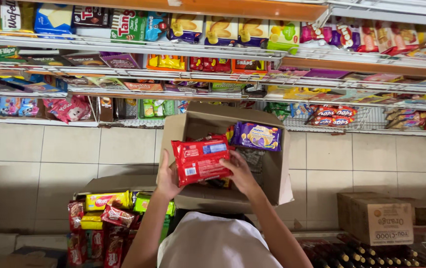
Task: The person scans snacks with a barcode scanner, places them into a cardboard box, and luego restocks snack packs onto a supermarket shelf.
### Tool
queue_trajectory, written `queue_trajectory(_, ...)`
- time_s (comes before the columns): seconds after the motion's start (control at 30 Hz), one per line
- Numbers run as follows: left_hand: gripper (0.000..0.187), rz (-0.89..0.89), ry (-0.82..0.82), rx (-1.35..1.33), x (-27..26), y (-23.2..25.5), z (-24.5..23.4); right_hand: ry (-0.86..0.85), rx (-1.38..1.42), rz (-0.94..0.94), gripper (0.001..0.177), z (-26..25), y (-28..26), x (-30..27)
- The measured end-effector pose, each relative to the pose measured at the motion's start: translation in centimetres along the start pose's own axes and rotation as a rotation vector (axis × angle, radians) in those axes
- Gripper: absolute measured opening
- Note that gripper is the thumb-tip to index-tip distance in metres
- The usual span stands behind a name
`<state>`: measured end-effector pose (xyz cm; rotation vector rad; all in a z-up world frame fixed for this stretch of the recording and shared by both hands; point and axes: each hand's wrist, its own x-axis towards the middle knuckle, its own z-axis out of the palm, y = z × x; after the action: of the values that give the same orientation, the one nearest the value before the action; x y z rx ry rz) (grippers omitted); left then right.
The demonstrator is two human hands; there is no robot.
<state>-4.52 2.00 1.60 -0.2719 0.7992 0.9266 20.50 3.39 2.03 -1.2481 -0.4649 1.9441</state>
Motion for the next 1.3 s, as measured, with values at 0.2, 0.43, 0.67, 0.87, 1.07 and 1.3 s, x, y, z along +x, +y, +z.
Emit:
queue_trajectory(0.2,0.048,0.338,0.071,0.359,1.8,-0.2,-1.5,0.106,-0.342,-0.061,0.053,-4.5,5.9,6.5)
queue_trajectory(0.43,0.037,0.488,0.122,0.167,3.4,0.4,-3.2,0.102,-1.319,0.082,0.071,-6.8,15.8,10.8)
queue_trajectory(0.67,0.043,0.475,0.068,0.077,1.6,1.3,-2.8,0.21,-1.944,0.116,0.067,-4.5,19.4,11.5)
queue_trajectory(0.87,0.044,0.455,0.15,0.132,0.6,2.3,-2.7,0.13,-2.12,0.215,0.066,-3.7,19.0,13.1)
queue_trajectory(1.07,0.042,0.417,0.186,0.142,0.5,2.9,-3.9,0.024,-1.686,-0.04,0.13,-3.3,17.3,12.4)
queue_trajectory(1.3,0.044,0.433,0.12,0.157,2.3,3.2,-4.9,0.044,-1.061,0.251,0.061,-5.4,12.6,7.9)
